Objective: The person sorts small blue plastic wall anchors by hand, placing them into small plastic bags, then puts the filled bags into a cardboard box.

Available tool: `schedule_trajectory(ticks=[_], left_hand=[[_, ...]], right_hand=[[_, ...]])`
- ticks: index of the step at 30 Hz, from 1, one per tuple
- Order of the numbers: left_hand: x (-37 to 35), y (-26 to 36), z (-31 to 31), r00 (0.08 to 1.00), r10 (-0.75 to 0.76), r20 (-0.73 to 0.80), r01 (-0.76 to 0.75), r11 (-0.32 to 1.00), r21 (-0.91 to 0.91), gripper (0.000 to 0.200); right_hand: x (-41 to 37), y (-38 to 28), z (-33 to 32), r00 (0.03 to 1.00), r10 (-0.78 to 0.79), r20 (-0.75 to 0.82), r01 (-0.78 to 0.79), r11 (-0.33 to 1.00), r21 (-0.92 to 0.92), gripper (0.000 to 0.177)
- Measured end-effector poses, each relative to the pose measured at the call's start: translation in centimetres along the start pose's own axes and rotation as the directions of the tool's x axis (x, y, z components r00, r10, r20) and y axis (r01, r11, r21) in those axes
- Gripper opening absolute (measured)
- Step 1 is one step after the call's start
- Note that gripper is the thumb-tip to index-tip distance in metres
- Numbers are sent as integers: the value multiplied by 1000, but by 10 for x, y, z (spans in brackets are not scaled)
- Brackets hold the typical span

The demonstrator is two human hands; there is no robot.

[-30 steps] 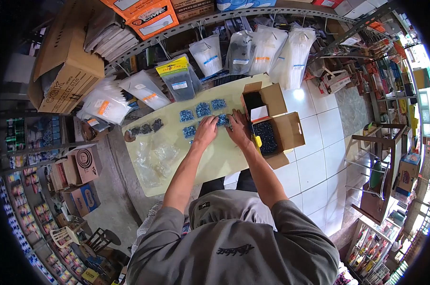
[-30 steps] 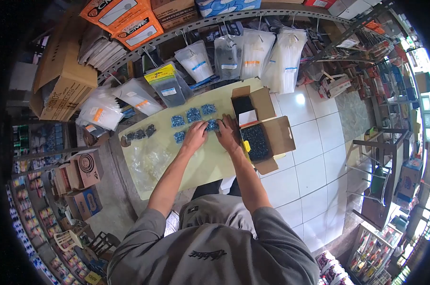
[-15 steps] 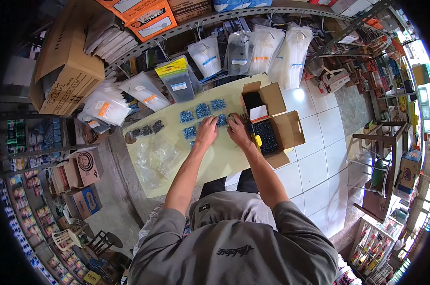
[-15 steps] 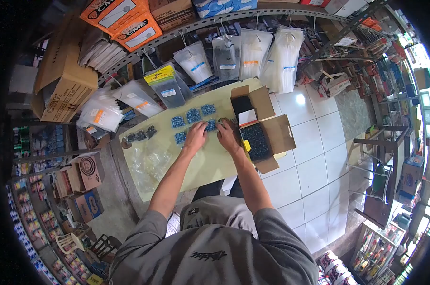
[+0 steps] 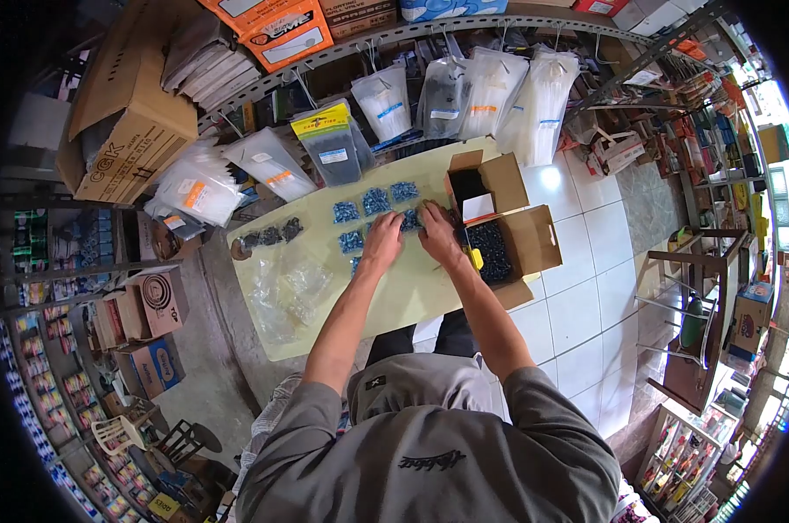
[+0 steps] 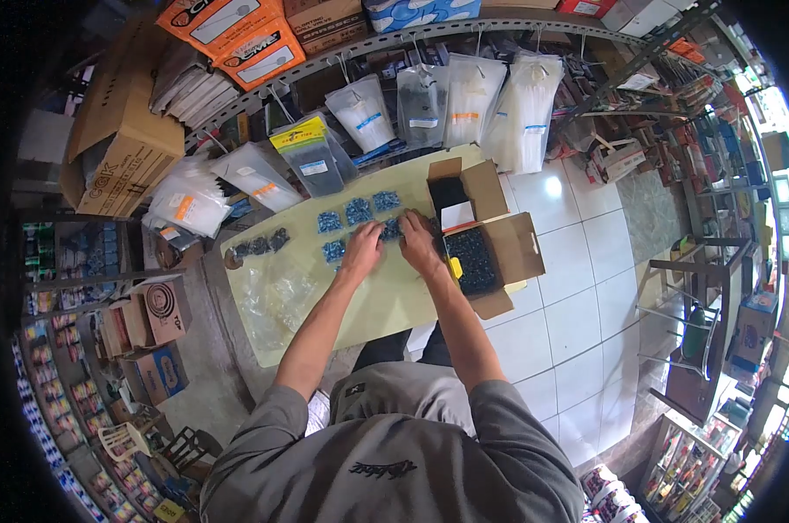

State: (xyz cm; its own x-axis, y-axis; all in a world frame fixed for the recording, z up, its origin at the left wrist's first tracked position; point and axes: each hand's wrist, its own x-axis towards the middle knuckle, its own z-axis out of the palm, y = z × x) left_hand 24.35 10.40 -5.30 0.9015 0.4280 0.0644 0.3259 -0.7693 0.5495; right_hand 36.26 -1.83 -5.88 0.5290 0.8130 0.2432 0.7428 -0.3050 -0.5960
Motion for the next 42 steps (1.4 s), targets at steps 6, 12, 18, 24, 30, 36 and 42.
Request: schedule_trajectory(ticks=[6,12,18,24,30,36,42], left_hand=[[1,6,-1,1000,-26,8,26,1000,1,37],[1,3,0,1000,-29,5,29,1000,-7,37],[-7,20,-5,998,-33,-51,34,999,37,38],[-51,57,38,975,-219,30,217,924,-314,43],[-44,73,55,910,-412,37,364,756,-543,53],[-45,58,63,940,-340,45,302,760,-575,55],[-48,60,59,932,-356,66,302,665,-683,52]], right_hand=[[-4,17,10,996,67,64,-67,998,6,31],[-18,25,14,990,62,126,-30,969,-244,25],[-18,8,-1,996,-19,88,48,940,-338,31],[-16,-1,-9,959,75,274,61,889,-454,49],[-35,12,-2,985,-30,171,108,876,-470,40],[-47,8,-9,947,50,317,18,978,-209,42],[-56,8,-5,943,19,332,43,983,-178,42]])
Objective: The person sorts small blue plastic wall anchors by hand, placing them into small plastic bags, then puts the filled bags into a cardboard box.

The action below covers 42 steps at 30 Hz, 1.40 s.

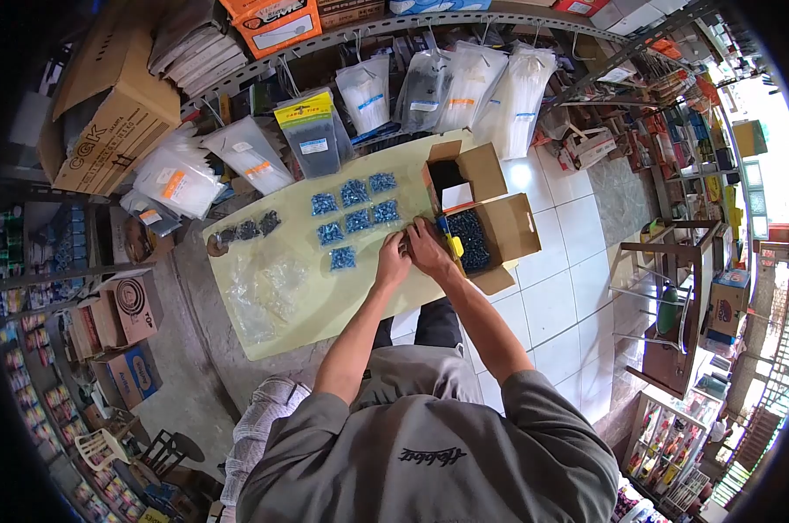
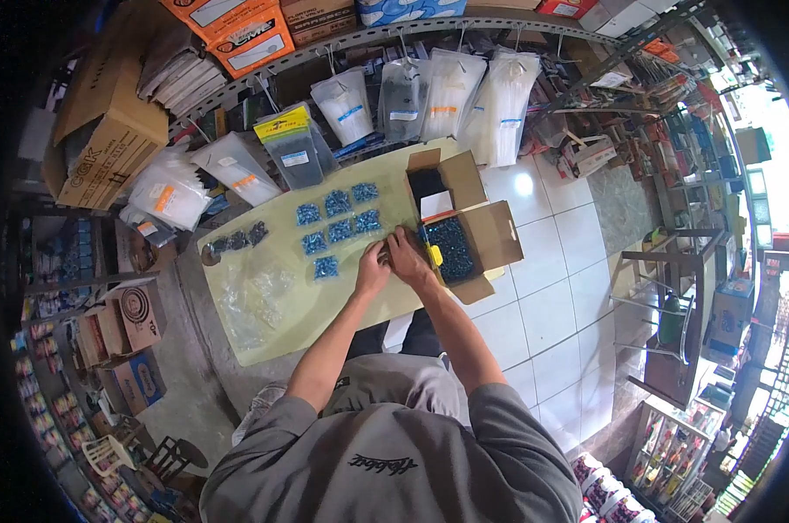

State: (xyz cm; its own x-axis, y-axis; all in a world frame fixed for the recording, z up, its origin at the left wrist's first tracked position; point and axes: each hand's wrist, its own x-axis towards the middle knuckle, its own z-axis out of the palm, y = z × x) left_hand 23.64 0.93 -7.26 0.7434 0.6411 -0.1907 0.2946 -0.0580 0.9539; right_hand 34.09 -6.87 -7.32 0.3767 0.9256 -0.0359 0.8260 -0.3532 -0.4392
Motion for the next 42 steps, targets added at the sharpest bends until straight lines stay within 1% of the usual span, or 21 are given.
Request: schedule_trajectory(ticks=[3,5,6,8,11,15,18,21,23,24,26,27,28,29,30,32,36,38,40,41,42], left_hand=[[-3,-1,1,1000,-5,-11,5,1000,-9,51],[-3,-11,6,1000,7,-22,-8,999,-31,50],[-2,-16,6,1000,19,-24,-20,999,-31,50],[-3,-14,4,999,35,-31,-36,999,-29,49],[-11,-17,0,995,-42,-86,40,999,-22,48],[-16,-19,-11,997,-47,-65,41,996,-84,49],[-17,-22,-12,996,-70,-59,63,993,-103,50],[-17,-19,-13,997,-73,-28,68,983,-169,51],[-17,-18,-10,997,-70,8,70,972,-223,52],[-16,-17,-6,995,-97,25,100,958,-267,51],[-16,-11,-2,991,-123,46,131,941,-311,50],[-16,-7,0,982,-186,34,186,915,-358,48],[-16,-6,3,968,-249,24,237,883,-405,47],[-16,-6,6,968,-249,26,238,882,-407,47],[-16,-5,8,964,-264,24,246,857,-452,47],[-15,-7,11,960,-279,21,252,831,-496,46],[-15,-10,14,963,-269,17,245,846,-473,46],[-14,-12,15,961,-275,19,252,846,-471,45],[-14,-18,17,953,-301,39,259,740,-621,42],[-14,-23,17,952,-303,42,263,740,-620,42],[-13,-28,16,951,-295,92,265,626,-734,40]], right_hand=[[-2,1,0,1000,-12,16,11,999,40,42],[-4,-2,-4,994,-71,-79,73,997,14,44],[-6,-5,-5,994,-75,-78,76,997,15,44],[-7,-14,-14,995,-30,-91,23,997,-78,45],[-4,-23,-12,990,19,-138,-34,993,-110,47],[1,-30,-5,984,64,-167,-91,983,-160,48],[7,-32,-2,978,149,-143,-165,980,-108,48],[12,-38,-9,966,196,-171,-229,952,-201,46],[16,-37,-8,951,280,-135,-291,954,-71,45],[18,-35,-8,950,281,-136,-293,953,-73,45],[19,-39,-16,924,376,-66,-371,926,74,43],[19,-40,-18,923,378,-66,-374,925,71,43],[19,-38,-16,941,298,-158,-303,953,-3,42],[18,-36,-14,948,208,-240,-234,969,-83,42],[16,-33,-13,948,209,-239,-235,968,-85,42],[15,-34,-17,945,300,-131,-305,952,-26,43],[16,-29,-13,957,221,-190,-241,966,-89,44],[18,-36,-19,936,349,-46,-351,936,-26,43],[22,-39,-23,933,359,-13,-360,932,-47,43],[22,-40,-24,930,368,20,-366,928,-69,43],[23,-41,-25,929,370,21,-368,927,-68,43]])
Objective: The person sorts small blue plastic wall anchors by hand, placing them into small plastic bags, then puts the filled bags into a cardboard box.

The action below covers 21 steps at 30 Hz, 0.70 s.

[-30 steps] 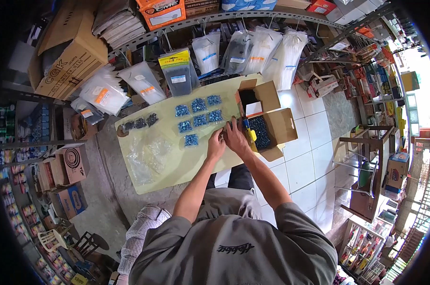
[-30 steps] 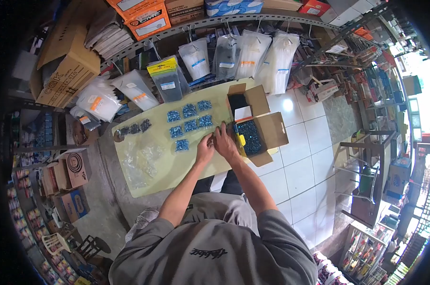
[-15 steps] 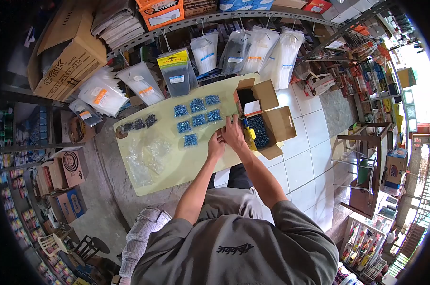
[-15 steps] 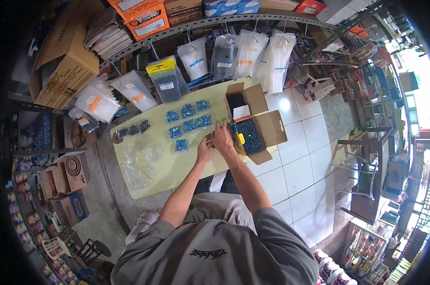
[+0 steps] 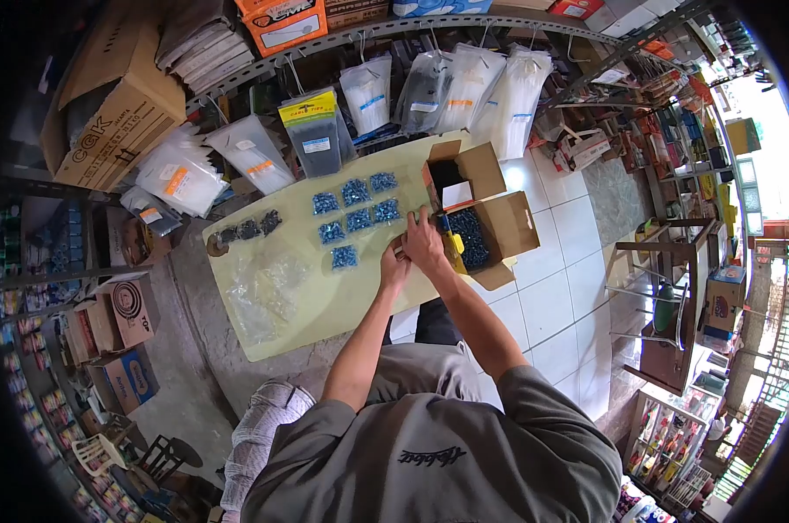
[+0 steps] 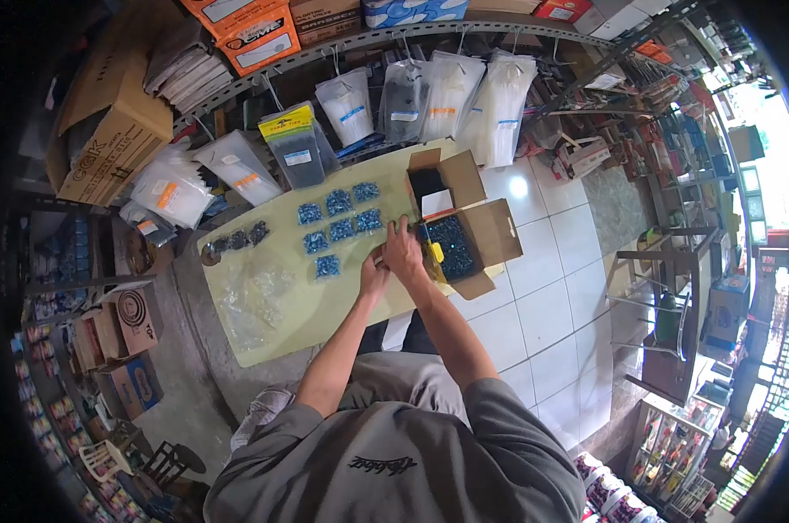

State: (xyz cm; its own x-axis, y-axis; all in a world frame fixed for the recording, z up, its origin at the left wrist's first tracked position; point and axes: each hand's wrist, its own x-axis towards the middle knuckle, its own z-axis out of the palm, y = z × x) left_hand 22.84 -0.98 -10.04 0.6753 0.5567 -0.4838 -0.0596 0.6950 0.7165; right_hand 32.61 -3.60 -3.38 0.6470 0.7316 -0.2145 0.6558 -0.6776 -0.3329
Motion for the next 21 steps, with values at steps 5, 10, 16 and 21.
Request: schedule_trajectory(ticks=[5,10,16,21], left_hand=[[1,6,7,998,-13,63,32,946,-323,31],[-1,11,9,990,-139,31,129,790,-599,21],[2,1,5,984,-176,-18,140,835,-532,17],[12,-16,2,992,-118,41,124,887,-445,18]], right_hand=[[-4,-3,-2,995,-58,-79,47,990,-133,40],[-9,-5,-9,994,-96,-51,85,980,-181,41],[-12,-7,-15,997,-51,-57,39,980,-196,41],[-8,9,0,1000,-28,12,30,990,-136,41]])
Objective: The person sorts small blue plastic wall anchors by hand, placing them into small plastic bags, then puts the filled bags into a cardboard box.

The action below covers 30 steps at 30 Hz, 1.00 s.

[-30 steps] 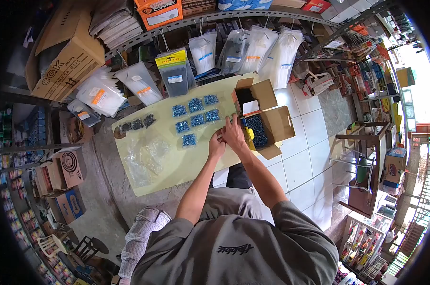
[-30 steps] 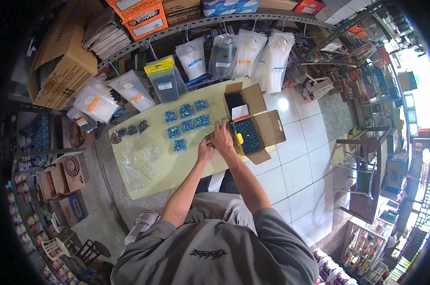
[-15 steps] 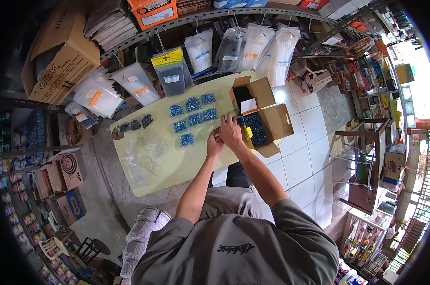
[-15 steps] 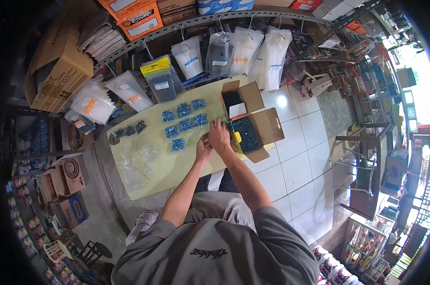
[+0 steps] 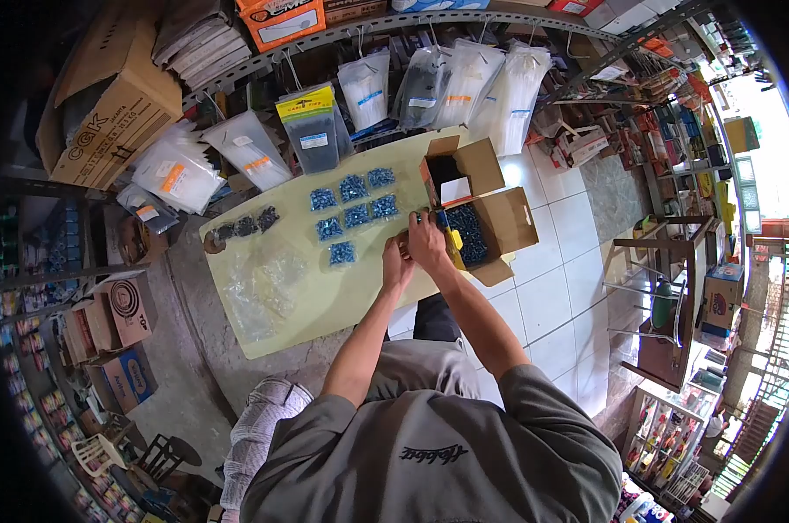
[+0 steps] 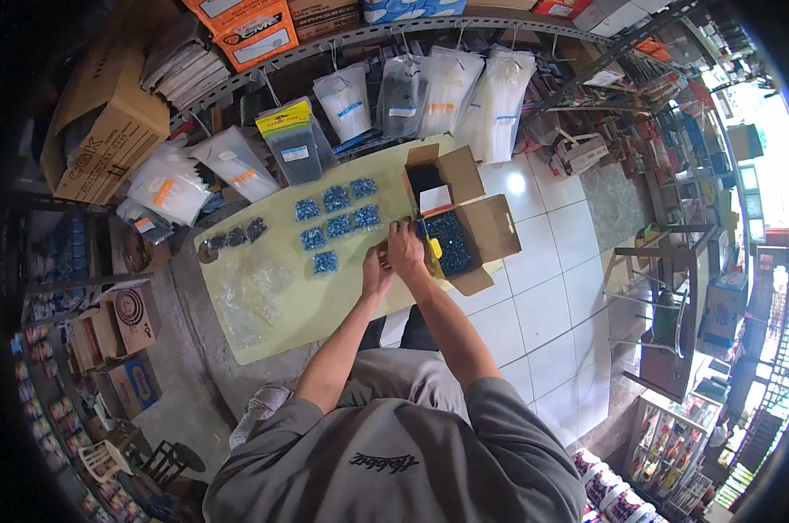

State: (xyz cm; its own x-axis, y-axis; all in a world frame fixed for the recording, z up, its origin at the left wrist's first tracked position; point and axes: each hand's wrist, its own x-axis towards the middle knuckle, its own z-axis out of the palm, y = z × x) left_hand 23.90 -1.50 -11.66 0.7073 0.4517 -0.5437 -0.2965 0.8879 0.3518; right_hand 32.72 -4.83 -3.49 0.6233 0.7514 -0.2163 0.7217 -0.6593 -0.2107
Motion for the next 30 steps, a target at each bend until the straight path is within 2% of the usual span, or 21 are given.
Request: schedule_trajectory(ticks=[3,5,7,8,10,11,13,18,20,21,22,23,24,25,26,27,29,30], left_hand=[[-9,7,23,995,-33,-99,30,999,-31,20],[-6,4,19,989,-45,-141,43,999,-21,21],[0,1,7,999,-32,-12,32,1000,1,30],[6,-3,-3,999,-33,-12,33,999,2,30],[9,-4,-12,994,-34,100,39,998,-47,31],[8,-4,-10,994,-33,100,38,998,-47,31],[0,-5,1,998,10,-57,-7,999,53,33],[-10,-2,12,998,-16,-59,20,997,68,33],[-10,-3,6,998,-30,-51,33,998,56,33],[-11,-3,2,996,90,-7,-77,888,454,31],[-12,-2,-1,980,182,81,-178,616,768,33],[-16,4,2,980,181,78,-175,617,767,33],[-25,14,12,923,314,224,-321,305,897,40],[-30,21,20,835,382,396,-409,-52,911,48],[-30,23,24,852,372,368,-387,-24,922,63],[-30,27,31,852,372,368,-388,-23,922,63],[-31,34,42,809,334,483,-474,-115,873,64],[-27,35,43,809,333,485,-475,-116,872,64]], right_hand=[[0,3,4,998,-24,-51,24,1000,15,36],[1,5,4,1000,-1,22,0,998,69,34],[2,8,11,999,-26,-33,27,999,40,34],[1,8,12,995,-52,-85,53,999,9,34],[1,9,9,998,-46,-34,47,999,19,35],[2,9,5,999,-43,15,43,999,27,36],[-1,10,-2,998,-61,25,60,998,36,37],[-7,17,-5,993,-101,56,97,993,65,44],[-19,15,-14,973,-179,-143,188,981,52,48],[-25,15,-22,974,-178,-142,187,981,54,48],[-32,13,-42,965,-162,-205,203,960,194,48],[-42,11,-61,955,-137,-262,222,918,329,48],[-57,9,-78,953,-69,-296,182,911,371,42],[-75,9,-88,945,0,-327,143,899,413,36],[-93,14,-87,931,128,-341,68,858,509,29],[-111,18,-86,905,255,-341,1,799,601,21],[-140,31,-58,776,592,-218,-53,405,913,12],[-155,41,-45,712,702,-20,-121,150,981,12]])
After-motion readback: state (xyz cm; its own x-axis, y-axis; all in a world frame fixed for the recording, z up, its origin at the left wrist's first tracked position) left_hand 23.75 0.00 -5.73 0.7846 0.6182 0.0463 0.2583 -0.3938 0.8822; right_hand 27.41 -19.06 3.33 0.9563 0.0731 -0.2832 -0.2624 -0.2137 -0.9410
